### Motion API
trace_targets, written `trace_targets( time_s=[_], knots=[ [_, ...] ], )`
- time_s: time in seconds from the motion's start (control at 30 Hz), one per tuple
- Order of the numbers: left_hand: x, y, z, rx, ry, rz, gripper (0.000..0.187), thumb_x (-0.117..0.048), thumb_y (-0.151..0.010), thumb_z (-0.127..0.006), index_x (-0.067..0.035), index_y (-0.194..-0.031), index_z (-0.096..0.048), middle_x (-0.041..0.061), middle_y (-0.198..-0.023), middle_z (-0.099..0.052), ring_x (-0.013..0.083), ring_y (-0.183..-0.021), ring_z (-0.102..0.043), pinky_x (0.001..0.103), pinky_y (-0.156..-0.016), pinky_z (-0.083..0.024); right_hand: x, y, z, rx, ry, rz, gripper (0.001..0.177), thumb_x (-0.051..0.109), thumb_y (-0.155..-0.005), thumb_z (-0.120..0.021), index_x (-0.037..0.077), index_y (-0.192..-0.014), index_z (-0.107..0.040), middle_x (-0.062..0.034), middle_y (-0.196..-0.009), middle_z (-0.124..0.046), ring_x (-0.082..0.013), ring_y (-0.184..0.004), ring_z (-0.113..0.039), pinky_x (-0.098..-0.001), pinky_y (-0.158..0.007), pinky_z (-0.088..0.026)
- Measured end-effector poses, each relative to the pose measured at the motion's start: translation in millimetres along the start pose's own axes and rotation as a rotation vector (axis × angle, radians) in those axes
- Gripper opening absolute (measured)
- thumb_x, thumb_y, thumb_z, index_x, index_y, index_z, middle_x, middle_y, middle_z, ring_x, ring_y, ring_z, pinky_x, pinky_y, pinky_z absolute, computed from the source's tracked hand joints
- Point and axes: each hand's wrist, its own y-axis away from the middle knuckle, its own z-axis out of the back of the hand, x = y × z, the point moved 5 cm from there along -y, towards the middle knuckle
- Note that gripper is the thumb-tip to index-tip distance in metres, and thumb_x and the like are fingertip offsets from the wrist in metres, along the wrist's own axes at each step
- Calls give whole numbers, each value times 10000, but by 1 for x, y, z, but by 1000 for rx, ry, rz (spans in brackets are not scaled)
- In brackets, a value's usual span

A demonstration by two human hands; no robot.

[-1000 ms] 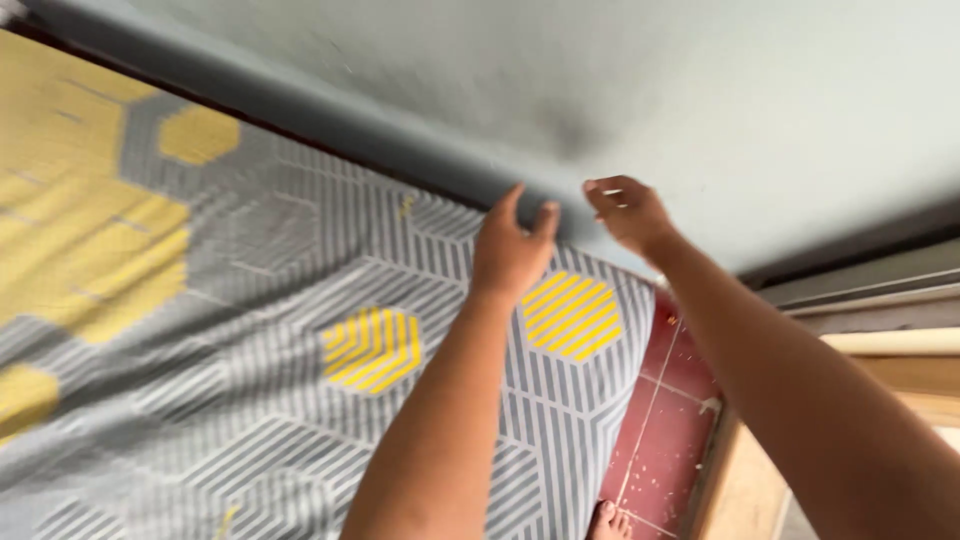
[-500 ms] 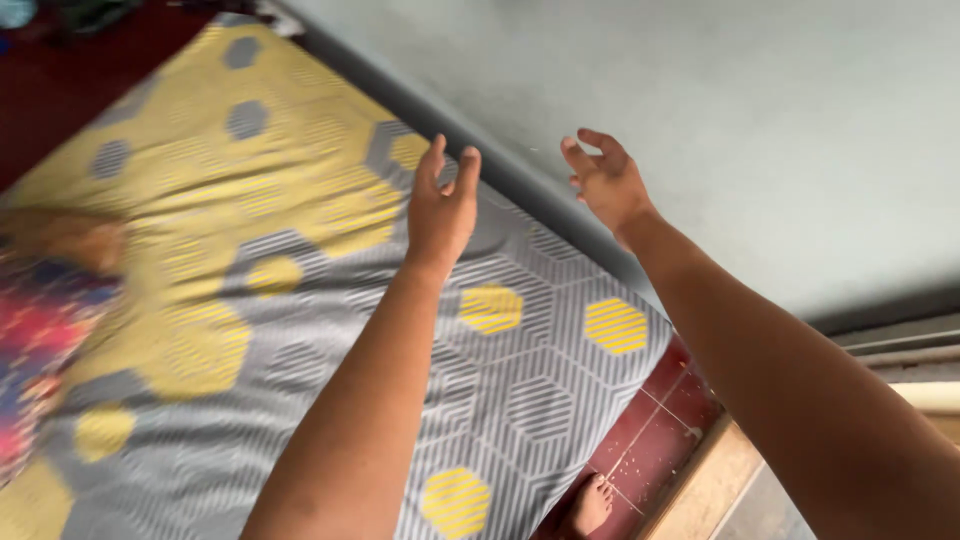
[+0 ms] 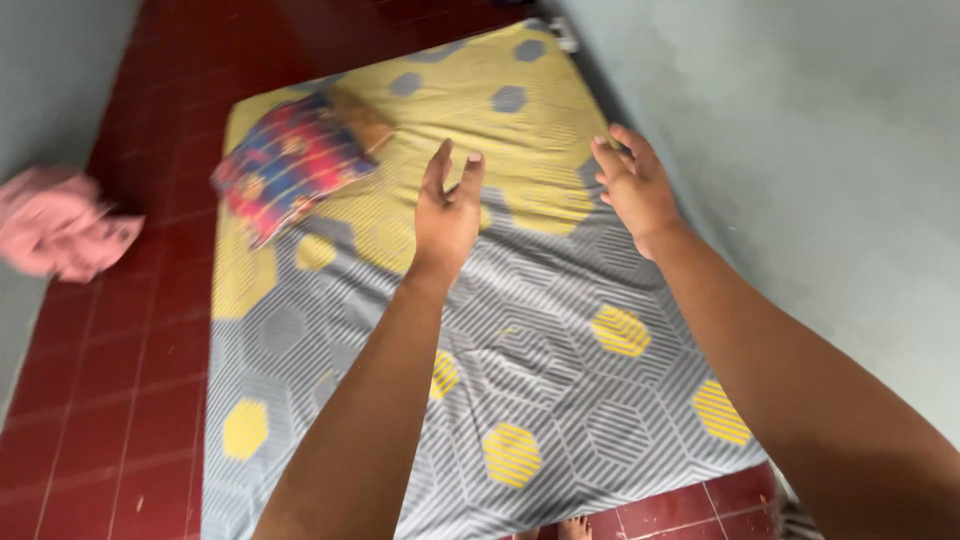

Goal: Arranging the sheets and pillows on a bed.

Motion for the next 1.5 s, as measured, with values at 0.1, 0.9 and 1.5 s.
trace_targets(
  time_s=[0.1, 0.9, 1.5],
  knots=[
    [0, -7, 43, -127, 16, -55, 799, -477, -922, -663, -43, -1550, -427, 189, -1528, -513, 217, -1174, -630, 302, -992, -493, 20, -5, -46, 83, -21, 51, 789, 552, -918, -641, 152, -1549, -386, -92, -1460, -610, -221, -1224, -604, -388, -969, -509],
    [-26, -6, 332, -189, 3, -57, 765, -502, -942, -653, -60, -1531, -445, 197, -1543, -504, 253, -1421, -500, 354, -1164, -375, 94, 56, -328, 326, 45, 266, 727, 529, -965, -644, 119, -1529, -438, -118, -1470, -572, -179, -1258, -587, -336, -950, -523],
    [-30, -57, 400, -78, 102, -126, 770, -488, -947, -672, 7, -1509, -491, 145, -1571, -505, 211, -1449, -459, 329, -1179, -335, 129, 89, -436, 116, -26, 272, 672, 461, -931, -666, 114, -1482, -502, -38, -1260, -646, -141, -1061, -588, -299, -859, -507]
  ],
)
